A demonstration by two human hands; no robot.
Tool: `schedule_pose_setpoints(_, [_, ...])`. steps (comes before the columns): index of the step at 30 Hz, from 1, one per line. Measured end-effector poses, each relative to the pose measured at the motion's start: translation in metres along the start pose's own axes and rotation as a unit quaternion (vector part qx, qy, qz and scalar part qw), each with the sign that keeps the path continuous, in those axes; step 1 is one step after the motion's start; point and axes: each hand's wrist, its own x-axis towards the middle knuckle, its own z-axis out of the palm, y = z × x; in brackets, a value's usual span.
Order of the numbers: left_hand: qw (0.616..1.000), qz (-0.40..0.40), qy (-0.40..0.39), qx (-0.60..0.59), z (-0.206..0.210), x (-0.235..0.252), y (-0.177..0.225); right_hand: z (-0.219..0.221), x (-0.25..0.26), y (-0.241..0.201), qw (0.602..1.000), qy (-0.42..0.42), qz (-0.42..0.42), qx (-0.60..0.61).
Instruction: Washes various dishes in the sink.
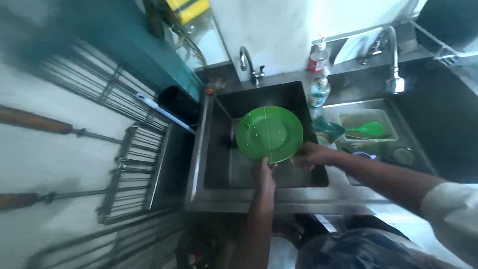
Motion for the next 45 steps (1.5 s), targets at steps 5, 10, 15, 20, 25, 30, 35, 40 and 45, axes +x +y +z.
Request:
schedule_pose_setpoints(5, [0.985,0.014,-0.057,0.164,-0.040,0.088,0.034,-0.088,0.108,-0.079,0.931,0.126,-0.076,-0.334])
schedule_pose_setpoints(10, [0.945,0.017,-0.109,0.307,-0.036,0.140,0.062,-0.143,0.230,-0.186,0.890,0.280,-0.182,-0.310])
schedule_pose_setpoints(15, [0.889,0.058,-0.120,0.437,-0.018,0.161,0.088,-0.152,0.262,-0.211,0.876,0.278,-0.142,-0.367])
schedule_pose_setpoints(20, [0.867,0.070,-0.129,0.477,0.004,0.192,0.095,-0.115,0.232,-0.201,0.897,0.187,-0.062,-0.395])
schedule_pose_setpoints(25, [0.864,0.091,-0.136,0.476,0.035,0.214,0.090,-0.081,0.225,-0.214,0.926,0.163,-0.194,-0.279])
schedule_pose_setpoints(30, [0.873,0.109,-0.130,0.458,0.061,0.240,0.080,-0.087,0.230,-0.223,0.906,0.115,-0.286,-0.290])
schedule_pose_setpoints(35, [0.863,0.110,-0.125,0.476,0.077,0.235,0.086,-0.122,0.221,-0.202,0.923,0.188,-0.233,-0.242])
schedule_pose_setpoints(40, [0.864,0.108,-0.119,0.478,0.076,0.235,0.084,-0.160,0.220,-0.178,0.946,0.260,-0.123,-0.149])
schedule_pose_setpoints(45, [0.881,0.100,-0.112,0.448,0.070,0.238,0.080,-0.165,0.214,-0.164,0.955,0.251,-0.083,-0.132])
